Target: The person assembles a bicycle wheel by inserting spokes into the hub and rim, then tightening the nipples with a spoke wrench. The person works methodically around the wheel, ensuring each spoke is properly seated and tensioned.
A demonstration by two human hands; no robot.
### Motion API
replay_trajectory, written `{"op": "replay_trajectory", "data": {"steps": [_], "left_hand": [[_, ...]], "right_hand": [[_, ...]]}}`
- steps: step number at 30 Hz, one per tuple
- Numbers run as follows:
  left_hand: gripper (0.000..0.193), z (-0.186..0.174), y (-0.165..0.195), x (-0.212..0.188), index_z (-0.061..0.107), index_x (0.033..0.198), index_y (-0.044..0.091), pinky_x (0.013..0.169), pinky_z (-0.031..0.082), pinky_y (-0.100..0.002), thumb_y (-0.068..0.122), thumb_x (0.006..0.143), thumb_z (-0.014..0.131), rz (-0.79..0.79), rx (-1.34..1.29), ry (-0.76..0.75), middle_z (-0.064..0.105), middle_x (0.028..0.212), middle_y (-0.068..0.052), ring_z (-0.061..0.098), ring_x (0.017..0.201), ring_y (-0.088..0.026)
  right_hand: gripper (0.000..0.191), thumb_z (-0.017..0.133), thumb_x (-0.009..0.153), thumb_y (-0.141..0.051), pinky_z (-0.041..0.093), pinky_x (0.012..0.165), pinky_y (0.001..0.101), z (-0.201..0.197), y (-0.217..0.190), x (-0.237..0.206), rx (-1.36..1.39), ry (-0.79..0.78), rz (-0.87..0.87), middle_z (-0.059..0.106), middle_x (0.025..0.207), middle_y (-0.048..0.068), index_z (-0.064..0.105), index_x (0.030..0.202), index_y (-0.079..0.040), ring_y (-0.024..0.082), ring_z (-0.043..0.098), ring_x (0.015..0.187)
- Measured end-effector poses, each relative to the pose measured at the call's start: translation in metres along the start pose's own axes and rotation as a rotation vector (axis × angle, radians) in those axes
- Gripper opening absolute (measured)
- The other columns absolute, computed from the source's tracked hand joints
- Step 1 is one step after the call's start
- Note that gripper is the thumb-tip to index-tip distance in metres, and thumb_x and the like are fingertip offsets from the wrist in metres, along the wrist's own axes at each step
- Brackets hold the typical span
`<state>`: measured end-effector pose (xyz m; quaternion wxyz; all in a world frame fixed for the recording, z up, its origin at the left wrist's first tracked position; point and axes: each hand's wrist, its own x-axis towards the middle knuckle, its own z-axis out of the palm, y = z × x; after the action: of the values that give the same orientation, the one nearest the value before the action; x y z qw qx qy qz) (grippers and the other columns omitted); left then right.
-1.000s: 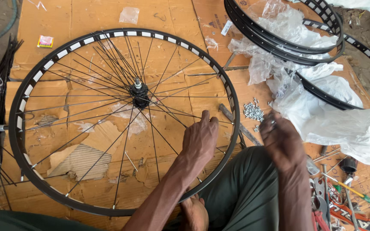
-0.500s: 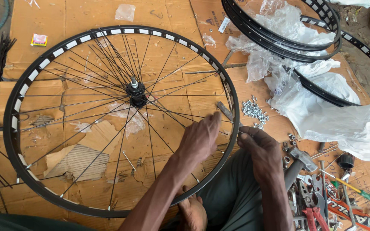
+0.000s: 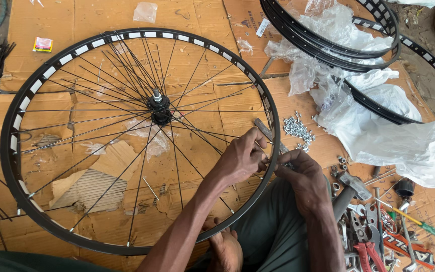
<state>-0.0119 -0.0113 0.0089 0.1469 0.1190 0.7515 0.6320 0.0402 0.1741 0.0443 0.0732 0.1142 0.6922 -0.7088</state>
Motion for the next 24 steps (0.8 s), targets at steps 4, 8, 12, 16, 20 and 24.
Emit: {"op": "replay_trajectory", "data": {"steps": [4,8,12,16,20,24], "left_hand": [[0.020,0.000,0.004,-0.002,0.054,0.107,0.001,0.068,0.062,-0.038,0.006,0.092,0.065,-0.026,-0.003,-0.019,0.072,0.094,-0.015,0.076,0.083,-0.026],[0.020,0.000,0.001,-0.001,0.054,0.106,0.000,0.070,0.062,-0.038,0.004,0.090,0.066,0.030,-0.020,0.006,0.072,0.094,-0.017,0.076,0.088,-0.026],[0.021,0.002,-0.003,0.001,0.054,0.105,-0.001,0.072,0.063,-0.040,0.006,0.090,0.067,0.035,-0.028,0.015,0.071,0.095,-0.017,0.076,0.089,-0.028],[0.021,0.001,-0.004,0.002,0.055,0.106,-0.001,0.072,0.062,-0.040,0.007,0.090,0.066,0.016,0.000,0.010,0.071,0.095,-0.016,0.075,0.089,-0.028],[0.022,-0.002,0.003,0.002,0.055,0.106,-0.001,0.067,0.060,-0.038,0.009,0.089,0.065,0.005,-0.020,-0.031,0.071,0.090,-0.016,0.073,0.080,-0.025],[0.039,0.008,0.015,0.007,0.041,0.128,-0.001,0.051,0.050,-0.042,0.010,0.093,0.055,-0.143,0.298,-0.219,0.063,0.077,-0.013,0.063,0.058,-0.023]], "right_hand": [[0.014,0.070,0.083,0.010,0.054,0.079,0.0307,0.001,-0.003,-0.001,-0.113,0.016,0.041,0.074,0.089,0.011,0.066,0.092,0.000,0.017,0.068,0.083],[0.013,0.071,0.084,0.009,0.054,0.080,0.0318,0.001,-0.003,-0.001,-0.081,-0.006,0.016,0.074,0.091,0.012,0.066,0.093,0.001,0.017,0.068,0.085],[0.014,0.070,0.083,0.008,0.058,0.082,0.0320,0.003,-0.004,0.000,-0.059,-0.036,0.019,0.076,0.093,0.014,0.064,0.093,0.000,0.020,0.074,0.089],[0.013,0.072,0.084,0.006,0.061,0.083,0.0311,0.006,-0.004,0.003,-0.093,-0.008,0.020,0.076,0.094,0.015,0.064,0.093,0.001,0.021,0.075,0.091],[0.013,0.075,0.085,0.005,0.056,0.076,0.0299,0.005,-0.003,0.004,-0.203,0.022,0.057,0.074,0.092,0.013,0.067,0.095,0.002,0.018,0.069,0.084],[0.013,0.074,0.086,0.002,0.053,0.076,0.0280,0.003,-0.003,0.004,-0.188,-0.022,0.057,0.073,0.095,0.009,0.069,0.097,0.002,0.013,0.065,0.084]]}}
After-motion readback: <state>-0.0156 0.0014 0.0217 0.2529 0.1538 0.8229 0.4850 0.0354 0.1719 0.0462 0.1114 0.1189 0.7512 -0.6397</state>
